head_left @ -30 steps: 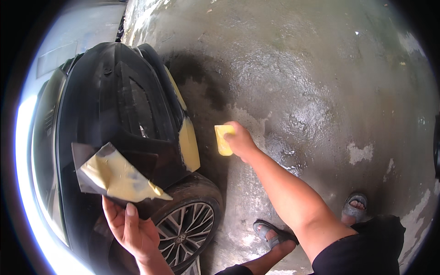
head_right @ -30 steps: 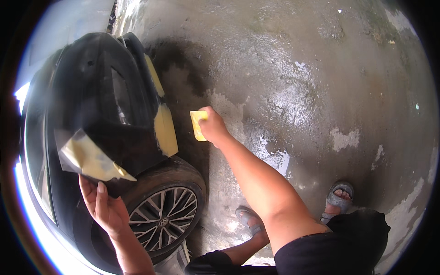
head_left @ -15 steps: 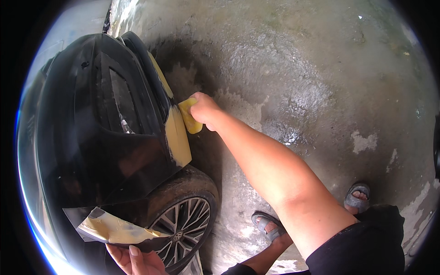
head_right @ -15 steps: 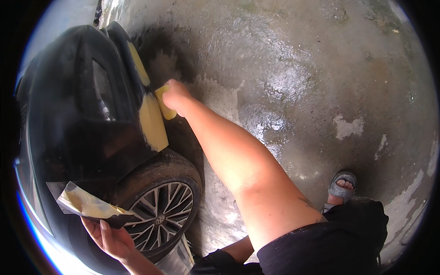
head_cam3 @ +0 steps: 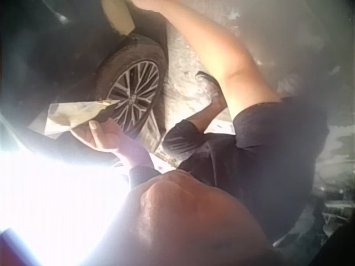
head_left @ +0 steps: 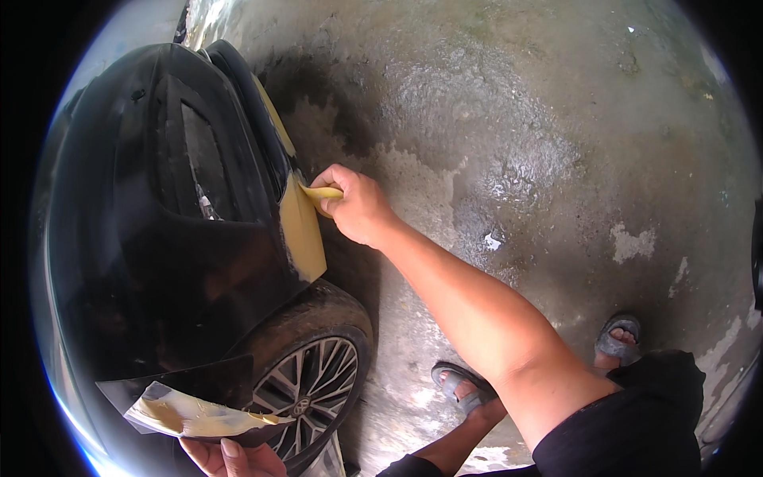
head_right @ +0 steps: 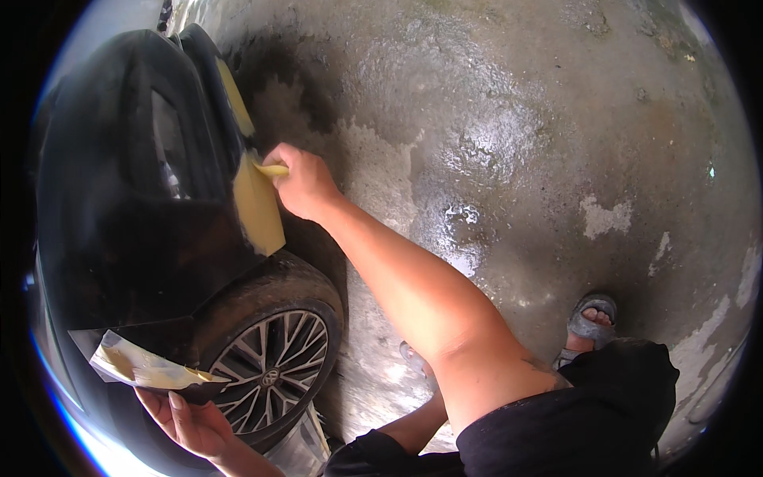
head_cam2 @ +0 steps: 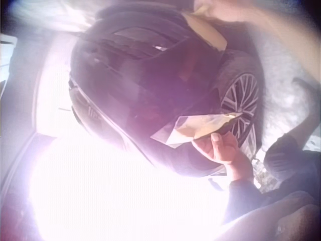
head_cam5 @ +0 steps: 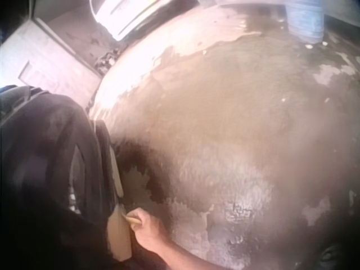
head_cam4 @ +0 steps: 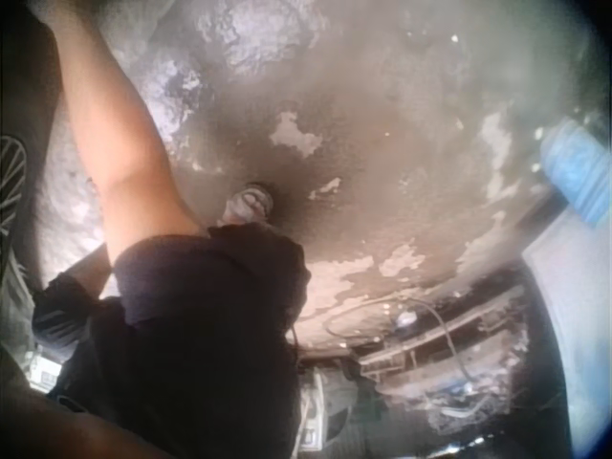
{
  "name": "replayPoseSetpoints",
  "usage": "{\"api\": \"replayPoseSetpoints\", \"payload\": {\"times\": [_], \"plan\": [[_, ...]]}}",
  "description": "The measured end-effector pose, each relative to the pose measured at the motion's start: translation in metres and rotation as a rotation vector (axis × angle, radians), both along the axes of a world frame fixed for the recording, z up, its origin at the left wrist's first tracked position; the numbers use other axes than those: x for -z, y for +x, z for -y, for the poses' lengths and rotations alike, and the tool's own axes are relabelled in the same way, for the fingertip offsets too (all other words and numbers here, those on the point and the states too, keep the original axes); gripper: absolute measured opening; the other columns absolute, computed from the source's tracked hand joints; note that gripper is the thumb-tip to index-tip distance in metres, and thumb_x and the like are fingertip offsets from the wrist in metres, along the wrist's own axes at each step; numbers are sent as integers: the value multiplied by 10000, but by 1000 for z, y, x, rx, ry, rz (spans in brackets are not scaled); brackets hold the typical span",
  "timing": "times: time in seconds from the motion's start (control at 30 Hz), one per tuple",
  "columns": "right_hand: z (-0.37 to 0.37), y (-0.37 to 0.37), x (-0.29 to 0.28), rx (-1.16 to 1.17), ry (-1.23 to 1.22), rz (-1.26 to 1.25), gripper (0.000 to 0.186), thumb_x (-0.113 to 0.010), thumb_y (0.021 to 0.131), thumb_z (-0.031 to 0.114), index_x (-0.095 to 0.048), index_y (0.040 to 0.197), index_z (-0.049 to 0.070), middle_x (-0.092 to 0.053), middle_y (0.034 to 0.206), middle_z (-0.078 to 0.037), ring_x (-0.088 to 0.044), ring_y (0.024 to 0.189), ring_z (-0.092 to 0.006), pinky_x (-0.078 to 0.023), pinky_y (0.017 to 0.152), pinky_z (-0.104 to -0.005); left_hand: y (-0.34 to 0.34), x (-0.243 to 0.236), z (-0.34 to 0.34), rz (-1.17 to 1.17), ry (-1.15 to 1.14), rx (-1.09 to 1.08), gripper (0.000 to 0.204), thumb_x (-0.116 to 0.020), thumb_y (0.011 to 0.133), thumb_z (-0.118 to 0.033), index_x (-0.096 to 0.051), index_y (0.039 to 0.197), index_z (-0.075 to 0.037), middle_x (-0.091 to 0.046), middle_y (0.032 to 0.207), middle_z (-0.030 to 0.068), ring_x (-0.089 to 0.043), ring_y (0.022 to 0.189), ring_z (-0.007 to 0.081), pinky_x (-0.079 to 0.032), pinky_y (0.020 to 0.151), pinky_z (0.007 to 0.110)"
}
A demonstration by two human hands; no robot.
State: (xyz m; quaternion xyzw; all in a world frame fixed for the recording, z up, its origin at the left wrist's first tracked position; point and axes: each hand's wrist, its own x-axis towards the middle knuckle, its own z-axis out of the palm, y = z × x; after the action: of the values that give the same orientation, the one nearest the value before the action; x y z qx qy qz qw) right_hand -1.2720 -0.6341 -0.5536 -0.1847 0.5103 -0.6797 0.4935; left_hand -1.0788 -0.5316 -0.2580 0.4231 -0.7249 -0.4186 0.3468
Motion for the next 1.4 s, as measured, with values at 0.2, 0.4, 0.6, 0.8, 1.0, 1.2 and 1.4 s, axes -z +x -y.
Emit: {"api": "replayPoseSetpoints", "payload": {"times": [0.2, 0.4, 0.6, 0.8, 1.0, 1.2, 1.4], "plan": [[-24, 46, 7, 113, -94, -84, 212, -591, 829, -72, -622, 1013, 29, -699, 989, -125, -683, 923, -255, -519, 801, -324, 5, 5, -1, -13, 9, 8, 582, -501, 921, -12, -294, 1465, 1, -372, 1471, 190, -414, 1334, 320, -353, 1115, 460], [-46, 86, 3, 166, -95, -133, 207, -589, 838, -76, -611, 1008, 39, -686, 1038, -122, -675, 911, -294, -529, 764, -332, 6, 6, -3, -48, 59, 62, 585, -491, 923, -12, -279, 1468, 8, -376, 1466, 192, -403, 1340, 321, -338, 1121, 461], [-63, 124, 0, 261, -155, -199, 280, -612, 784, -119, -601, 1007, 49, -686, 1063, -100, -655, 958, -292, -548, 795, -359, 14, 7, -8, -14, -5, -32, 588, -490, 926, -19, -268, 1469, 22, -357, 1476, 199, -388, 1348, 318, -313, 1132, 454], [-82, 143, 3, 136, -213, -335, 304, -618, 775, -102, -591, 1022, 73, -690, 1051, -90, -653, 960, -300, -546, 820, -368, 16, 4, -12, -3, -9, -29, 586, -485, 928, -15, -263, 1469, 25, -350, 1479, 203, -380, 1353, 321, -310, 1134, 457], [-72, 94, 24, 61, 86, 29, 199, -565, 889, -6, -579, 1084, 31, -676, 1034, -139, -649, 984, -224, -499, 838, -327, 19, -4, -14, -27, 12, 7, 578, -478, 925, 0, -275, 1466, 16, -360, 1475, 197, -393, 1346, 319, -330, 1126, 457], [-60, 72, 46, 69, 75, 403, 214, -588, 861, 16, -583, 1074, 43, -635, 1002, -90, -592, 932, -185, -469, 829, -320, 12, -1, -13, -75, 76, 73, 555, -477, 920, 20, -314, 1450, 12, -400, 1452, 189, -425, 1327, 305, -350, 1115, 457], [-38, 43, 47, 111, 13, 625, 245, -567, 832, 8, -597, 1072, 47, -616, 1011, -85, -571, 908, -174, -469, 781, -313, 4, -10, -15, -44, 63, 33, 547, -482, 923, 18, -325, 1447, 6, -404, 1448, 192, -439, 1319, 310, -377, 1098, 466]]}}
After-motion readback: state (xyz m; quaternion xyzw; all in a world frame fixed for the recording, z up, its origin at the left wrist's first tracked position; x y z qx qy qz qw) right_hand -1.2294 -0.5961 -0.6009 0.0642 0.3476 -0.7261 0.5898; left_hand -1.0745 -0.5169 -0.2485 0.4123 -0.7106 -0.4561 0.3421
